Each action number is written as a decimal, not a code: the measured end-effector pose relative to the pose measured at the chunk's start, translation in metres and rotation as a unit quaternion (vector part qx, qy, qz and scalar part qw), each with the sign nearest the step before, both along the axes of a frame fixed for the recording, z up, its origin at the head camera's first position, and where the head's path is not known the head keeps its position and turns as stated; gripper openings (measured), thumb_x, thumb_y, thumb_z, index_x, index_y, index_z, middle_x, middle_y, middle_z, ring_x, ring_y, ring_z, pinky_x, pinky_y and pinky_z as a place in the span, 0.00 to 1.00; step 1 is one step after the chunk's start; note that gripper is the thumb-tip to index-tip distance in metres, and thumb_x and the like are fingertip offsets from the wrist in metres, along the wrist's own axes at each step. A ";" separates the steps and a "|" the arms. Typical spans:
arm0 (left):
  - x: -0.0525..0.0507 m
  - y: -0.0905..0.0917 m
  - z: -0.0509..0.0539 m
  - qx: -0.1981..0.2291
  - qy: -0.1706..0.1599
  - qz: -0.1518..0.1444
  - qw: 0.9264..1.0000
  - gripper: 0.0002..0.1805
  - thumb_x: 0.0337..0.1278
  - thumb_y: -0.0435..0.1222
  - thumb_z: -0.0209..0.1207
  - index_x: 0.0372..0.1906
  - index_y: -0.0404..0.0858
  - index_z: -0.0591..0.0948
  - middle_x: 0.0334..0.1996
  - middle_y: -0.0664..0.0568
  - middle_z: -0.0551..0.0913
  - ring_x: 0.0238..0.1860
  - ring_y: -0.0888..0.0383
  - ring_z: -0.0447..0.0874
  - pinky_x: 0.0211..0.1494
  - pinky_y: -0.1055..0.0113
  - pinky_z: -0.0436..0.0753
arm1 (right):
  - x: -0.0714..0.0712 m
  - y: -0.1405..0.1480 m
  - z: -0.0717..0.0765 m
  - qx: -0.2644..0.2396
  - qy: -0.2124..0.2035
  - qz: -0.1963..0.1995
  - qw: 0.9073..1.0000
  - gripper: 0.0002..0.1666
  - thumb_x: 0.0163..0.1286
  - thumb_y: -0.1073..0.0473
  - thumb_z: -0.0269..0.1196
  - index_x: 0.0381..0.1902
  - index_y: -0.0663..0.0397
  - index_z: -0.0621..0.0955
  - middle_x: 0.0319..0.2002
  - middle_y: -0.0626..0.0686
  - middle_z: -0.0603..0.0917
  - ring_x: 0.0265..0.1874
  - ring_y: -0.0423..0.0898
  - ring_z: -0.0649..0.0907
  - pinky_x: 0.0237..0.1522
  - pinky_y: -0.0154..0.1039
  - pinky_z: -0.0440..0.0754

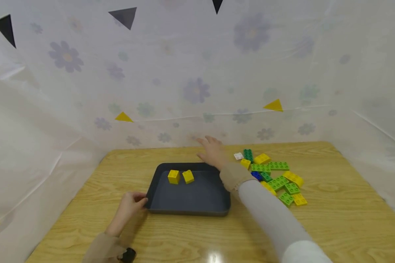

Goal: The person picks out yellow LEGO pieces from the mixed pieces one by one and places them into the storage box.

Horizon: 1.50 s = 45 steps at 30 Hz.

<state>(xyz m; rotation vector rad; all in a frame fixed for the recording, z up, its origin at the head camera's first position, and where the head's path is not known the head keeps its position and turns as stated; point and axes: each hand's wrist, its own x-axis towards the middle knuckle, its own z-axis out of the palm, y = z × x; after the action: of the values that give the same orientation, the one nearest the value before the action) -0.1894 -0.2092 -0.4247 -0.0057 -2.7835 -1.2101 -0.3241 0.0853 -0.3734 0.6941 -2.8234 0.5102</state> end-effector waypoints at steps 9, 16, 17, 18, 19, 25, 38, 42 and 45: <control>0.000 0.001 0.001 0.008 -0.008 0.004 1.000 0.10 0.52 0.24 0.57 0.38 0.22 0.82 0.33 0.36 0.84 0.33 0.50 0.84 0.32 0.65 0.83 | -0.008 0.053 -0.003 0.036 -0.041 -0.070 0.996 0.37 0.66 0.53 0.58 0.70 0.53 0.60 0.68 0.68 0.59 0.64 0.68 0.63 0.62 0.62 0.65; 0.002 0.001 0.004 0.005 -0.011 0.004 1.000 0.10 0.53 0.24 0.57 0.39 0.21 0.81 0.33 0.35 0.84 0.33 0.50 0.83 0.33 0.65 0.83 | -0.006 0.083 -0.011 0.004 -0.105 -0.082 0.991 0.33 0.66 0.59 0.56 0.67 0.62 0.63 0.63 0.73 0.63 0.59 0.69 0.67 0.57 0.62 0.69; 0.003 0.001 0.004 0.006 -0.013 0.005 1.000 0.10 0.53 0.24 0.57 0.39 0.21 0.81 0.33 0.35 0.84 0.33 0.50 0.83 0.33 0.65 0.83 | -0.005 0.086 -0.012 0.002 -0.111 -0.082 0.990 0.32 0.66 0.60 0.56 0.66 0.64 0.64 0.61 0.73 0.64 0.57 0.68 0.69 0.56 0.61 0.70; 0.003 0.001 0.005 0.008 -0.014 0.005 1.000 0.10 0.53 0.25 0.57 0.39 0.21 0.81 0.33 0.35 0.84 0.33 0.50 0.83 0.33 0.65 0.83 | -0.004 0.088 -0.013 0.001 -0.117 -0.080 0.990 0.30 0.67 0.60 0.55 0.64 0.66 0.65 0.60 0.73 0.65 0.56 0.68 0.70 0.55 0.61 0.71; 0.003 0.001 0.005 0.008 -0.014 0.006 1.000 0.10 0.53 0.25 0.57 0.39 0.21 0.81 0.33 0.35 0.84 0.33 0.50 0.83 0.33 0.64 0.83 | -0.004 0.091 -0.014 0.001 -0.123 -0.079 0.989 0.29 0.67 0.60 0.55 0.63 0.67 0.66 0.59 0.73 0.66 0.55 0.68 0.71 0.54 0.60 0.72; 0.002 0.002 0.005 0.008 -0.008 0.006 1.000 0.10 0.53 0.24 0.57 0.38 0.21 0.81 0.33 0.35 0.84 0.34 0.50 0.83 0.33 0.64 0.83 | -0.001 0.097 -0.016 0.013 -0.150 -0.082 0.985 0.22 0.65 0.63 0.57 0.55 0.71 0.73 0.55 0.73 0.72 0.47 0.65 0.76 0.45 0.54 0.77; 0.003 0.004 0.005 0.013 -0.010 0.004 1.000 0.10 0.53 0.25 0.57 0.39 0.22 0.82 0.34 0.35 0.84 0.34 0.50 0.84 0.33 0.65 0.83 | -0.002 0.104 -0.020 0.062 -0.172 -0.092 0.979 0.16 0.56 0.69 0.59 0.43 0.71 0.78 0.41 0.67 0.79 0.32 0.54 0.76 0.33 0.44 0.76; 0.003 0.001 0.003 0.026 0.004 -0.007 1.000 0.10 0.53 0.26 0.58 0.38 0.22 0.82 0.33 0.36 0.84 0.32 0.52 0.83 0.32 0.64 0.83 | -0.003 0.106 -0.022 0.061 -0.183 -0.090 0.977 0.14 0.55 0.71 0.59 0.42 0.71 0.77 0.38 0.65 0.79 0.31 0.53 0.76 0.31 0.41 0.76; 0.002 -0.001 0.000 0.025 0.025 -0.024 0.999 0.10 0.53 0.27 0.58 0.37 0.22 0.82 0.31 0.37 0.84 0.30 0.55 0.82 0.30 0.66 0.82 | -0.002 0.106 -0.023 0.053 -0.198 -0.092 0.974 0.14 0.56 0.71 0.58 0.42 0.71 0.77 0.39 0.66 0.80 0.30 0.52 0.76 0.29 0.39 0.76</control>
<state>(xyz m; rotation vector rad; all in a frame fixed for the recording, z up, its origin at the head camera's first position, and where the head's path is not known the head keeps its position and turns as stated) -0.1870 -0.2103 -0.4251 -0.0974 -2.7245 -1.2716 -0.3265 0.1910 -0.3967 0.3711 -3.2664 0.5164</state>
